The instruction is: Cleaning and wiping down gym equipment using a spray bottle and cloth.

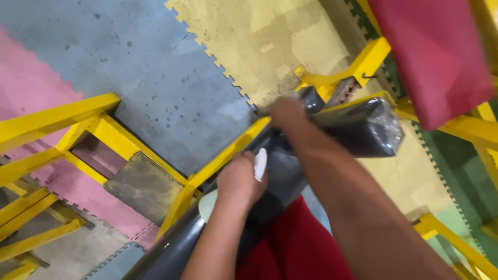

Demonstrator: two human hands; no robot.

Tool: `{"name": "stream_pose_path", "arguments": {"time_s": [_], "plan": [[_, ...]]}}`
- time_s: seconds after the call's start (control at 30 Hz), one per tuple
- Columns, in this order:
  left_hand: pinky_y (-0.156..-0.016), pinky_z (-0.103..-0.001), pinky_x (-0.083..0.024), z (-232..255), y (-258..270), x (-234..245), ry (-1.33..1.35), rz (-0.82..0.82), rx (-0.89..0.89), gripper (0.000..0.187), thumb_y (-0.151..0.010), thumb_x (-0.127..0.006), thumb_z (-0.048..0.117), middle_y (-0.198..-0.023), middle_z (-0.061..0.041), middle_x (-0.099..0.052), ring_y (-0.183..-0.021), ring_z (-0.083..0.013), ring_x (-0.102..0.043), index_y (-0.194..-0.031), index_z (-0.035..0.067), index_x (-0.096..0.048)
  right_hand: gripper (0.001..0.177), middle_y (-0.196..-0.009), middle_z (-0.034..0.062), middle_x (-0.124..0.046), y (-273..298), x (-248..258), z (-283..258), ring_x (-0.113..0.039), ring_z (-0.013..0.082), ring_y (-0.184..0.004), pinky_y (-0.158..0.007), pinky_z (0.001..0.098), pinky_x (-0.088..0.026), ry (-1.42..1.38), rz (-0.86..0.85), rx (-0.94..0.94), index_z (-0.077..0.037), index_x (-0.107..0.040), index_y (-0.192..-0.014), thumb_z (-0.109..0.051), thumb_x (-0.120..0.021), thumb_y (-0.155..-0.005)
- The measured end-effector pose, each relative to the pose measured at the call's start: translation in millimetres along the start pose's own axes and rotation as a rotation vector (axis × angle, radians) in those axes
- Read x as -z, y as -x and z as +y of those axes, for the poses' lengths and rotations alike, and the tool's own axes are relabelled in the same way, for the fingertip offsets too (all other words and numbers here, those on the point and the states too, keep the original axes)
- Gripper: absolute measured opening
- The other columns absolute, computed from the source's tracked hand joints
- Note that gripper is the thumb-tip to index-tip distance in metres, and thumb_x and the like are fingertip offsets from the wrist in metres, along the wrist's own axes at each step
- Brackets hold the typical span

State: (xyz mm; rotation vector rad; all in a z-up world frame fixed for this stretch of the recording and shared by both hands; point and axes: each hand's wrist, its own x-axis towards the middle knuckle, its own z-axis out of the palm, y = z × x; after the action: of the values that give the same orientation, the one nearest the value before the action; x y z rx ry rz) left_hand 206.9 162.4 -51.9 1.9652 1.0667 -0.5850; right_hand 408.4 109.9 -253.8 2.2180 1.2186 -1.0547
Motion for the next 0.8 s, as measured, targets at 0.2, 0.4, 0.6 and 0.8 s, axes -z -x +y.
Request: {"name": "stream_pose_path", "arguments": {"time_s": [0.2, 0.4, 0.6, 0.8], "plan": [[-0.078, -0.051, -0.056, 1.6, 9.9, 9.2, 0.057, -0.009, -0.033, 0.032, -0.081, -0.073, 0.029, -0.104, -0.021, -0.066, -0.090, -0.0412, -0.070, -0.100, 0.005, -0.063, 0.043, -0.148, 0.0075, -0.050, -24.3, 24.5, 7.2, -0.040, 0.0379, -0.141, -0.099, 0.0728, -0.035, -0.104, -0.025, -0.256, -0.024, -0.064, -0.132, -0.035, -0.057, -0.091], [-0.077, -0.052, -0.056, -7.6, 35.2, 0.5, 0.103, 0.020, -0.054, 0.027, -0.085, -0.072, 0.029, -0.102, -0.020, -0.067, -0.088, -0.0424, -0.069, -0.096, 0.006, -0.063, 0.044, -0.147, 0.0228, -0.057, 5.3, -44.4, 18.8, -0.052, 0.0443, -0.138, -0.115, 0.0655, -0.034, 0.079, 0.014, -0.018, -0.008, -0.061, -0.140, -0.024, -0.050, -0.101], [-0.080, -0.052, -0.055, -15.7, 74.6, 0.6, 0.075, -0.046, -0.026, 0.029, -0.084, -0.072, 0.032, -0.103, -0.019, -0.066, -0.091, -0.0422, -0.069, -0.098, 0.008, -0.063, 0.065, -0.145, 0.0360, -0.045, -9.7, -4.8, 35.0, -0.043, 0.0569, -0.132, -0.107, 0.0712, -0.031, -0.066, -0.024, -0.275, 0.008, -0.034, -0.150, -0.025, -0.049, -0.096], [-0.082, -0.051, -0.055, -43.1, 100.5, -5.7, 0.144, -0.080, 0.028, 0.029, -0.084, -0.071, 0.036, -0.105, -0.016, -0.067, -0.095, -0.0414, -0.068, -0.102, 0.014, -0.067, 0.053, -0.141, 0.0332, -0.056, 69.4, -32.7, -17.7, -0.055, 0.0497, -0.131, -0.111, 0.0635, -0.040, 0.104, 0.043, -0.083, 0.006, -0.045, -0.148, -0.022, -0.048, -0.103]]}}
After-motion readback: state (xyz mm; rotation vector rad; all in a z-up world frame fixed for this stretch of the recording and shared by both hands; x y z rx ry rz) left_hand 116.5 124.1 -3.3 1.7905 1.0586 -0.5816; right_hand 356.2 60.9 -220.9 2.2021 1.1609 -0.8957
